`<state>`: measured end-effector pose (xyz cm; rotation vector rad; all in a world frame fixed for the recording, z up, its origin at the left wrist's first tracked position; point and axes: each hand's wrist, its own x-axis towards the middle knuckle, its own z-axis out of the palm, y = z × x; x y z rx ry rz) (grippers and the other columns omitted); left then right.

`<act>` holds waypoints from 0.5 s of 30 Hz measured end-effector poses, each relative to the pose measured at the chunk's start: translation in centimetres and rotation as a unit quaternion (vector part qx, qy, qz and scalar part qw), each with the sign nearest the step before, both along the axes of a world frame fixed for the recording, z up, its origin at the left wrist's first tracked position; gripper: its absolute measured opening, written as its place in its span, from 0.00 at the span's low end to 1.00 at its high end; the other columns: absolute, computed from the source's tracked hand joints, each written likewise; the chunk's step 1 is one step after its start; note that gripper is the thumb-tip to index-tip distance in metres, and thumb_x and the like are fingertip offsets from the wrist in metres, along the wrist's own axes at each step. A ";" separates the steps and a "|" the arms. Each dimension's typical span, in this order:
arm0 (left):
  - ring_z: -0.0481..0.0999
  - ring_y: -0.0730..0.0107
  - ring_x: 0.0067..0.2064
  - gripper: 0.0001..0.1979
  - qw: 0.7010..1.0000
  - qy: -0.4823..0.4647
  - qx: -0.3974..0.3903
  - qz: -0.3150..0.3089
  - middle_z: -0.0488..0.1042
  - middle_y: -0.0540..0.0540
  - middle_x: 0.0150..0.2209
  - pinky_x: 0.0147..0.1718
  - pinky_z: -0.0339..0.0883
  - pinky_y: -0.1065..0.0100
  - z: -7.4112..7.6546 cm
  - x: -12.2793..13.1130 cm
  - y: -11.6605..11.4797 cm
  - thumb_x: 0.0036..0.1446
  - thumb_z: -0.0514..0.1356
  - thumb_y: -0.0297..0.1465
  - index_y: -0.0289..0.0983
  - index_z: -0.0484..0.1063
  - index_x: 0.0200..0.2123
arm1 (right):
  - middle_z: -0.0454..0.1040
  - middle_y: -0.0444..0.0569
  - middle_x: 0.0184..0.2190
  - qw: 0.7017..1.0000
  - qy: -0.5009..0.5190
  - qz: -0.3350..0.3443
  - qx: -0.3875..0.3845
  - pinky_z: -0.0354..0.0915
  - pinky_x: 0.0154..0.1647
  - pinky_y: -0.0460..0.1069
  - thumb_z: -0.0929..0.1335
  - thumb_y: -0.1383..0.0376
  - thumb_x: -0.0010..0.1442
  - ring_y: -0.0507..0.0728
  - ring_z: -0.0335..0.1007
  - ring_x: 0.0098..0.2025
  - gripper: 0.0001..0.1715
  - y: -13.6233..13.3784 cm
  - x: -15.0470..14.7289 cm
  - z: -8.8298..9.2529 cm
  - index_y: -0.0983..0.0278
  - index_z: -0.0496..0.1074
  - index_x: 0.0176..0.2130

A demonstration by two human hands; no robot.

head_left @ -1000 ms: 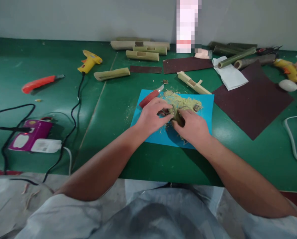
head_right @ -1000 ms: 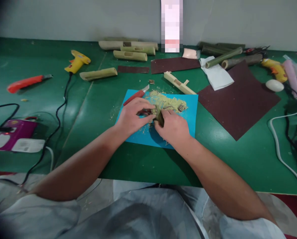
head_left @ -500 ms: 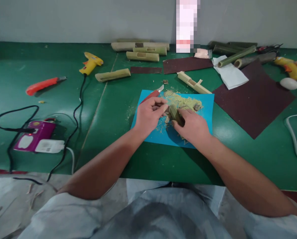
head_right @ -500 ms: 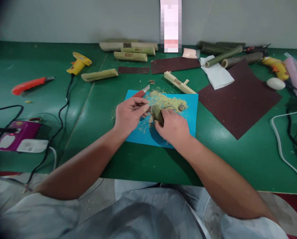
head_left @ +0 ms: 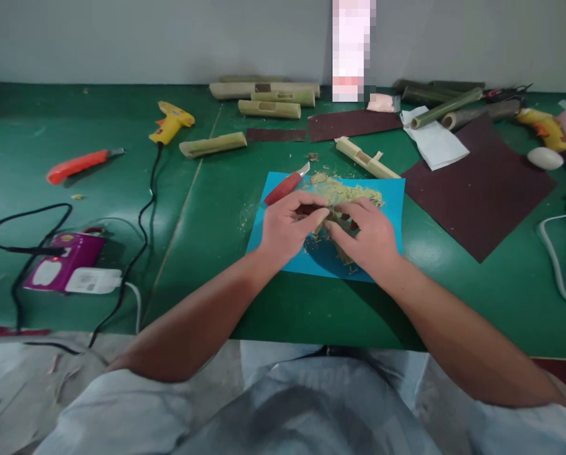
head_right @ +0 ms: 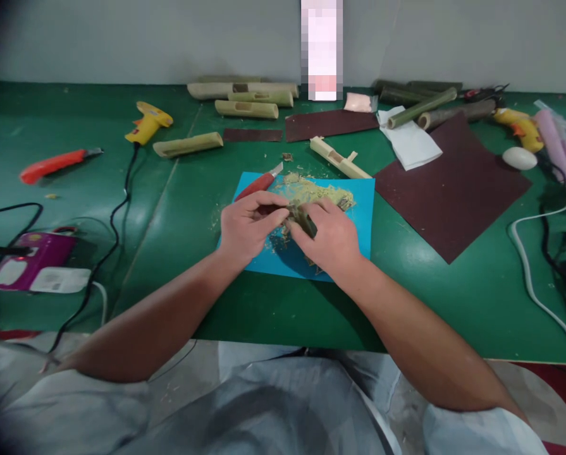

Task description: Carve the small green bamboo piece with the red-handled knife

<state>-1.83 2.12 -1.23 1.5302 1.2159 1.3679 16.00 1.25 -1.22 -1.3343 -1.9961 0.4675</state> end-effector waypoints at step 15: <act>0.81 0.69 0.35 0.08 0.997 -0.029 -0.066 -0.030 0.83 0.47 0.36 0.36 0.78 0.68 0.6 0.0 -0.6 0.55 0.69 0.34 0.38 0.82 0.38 | 0.74 0.47 0.34 0.993 0.108 0.033 -0.012 0.68 0.41 0.53 0.66 0.58 0.68 0.57 0.71 0.39 0.10 -0.2 -0.1 0.0 0.57 0.72 0.35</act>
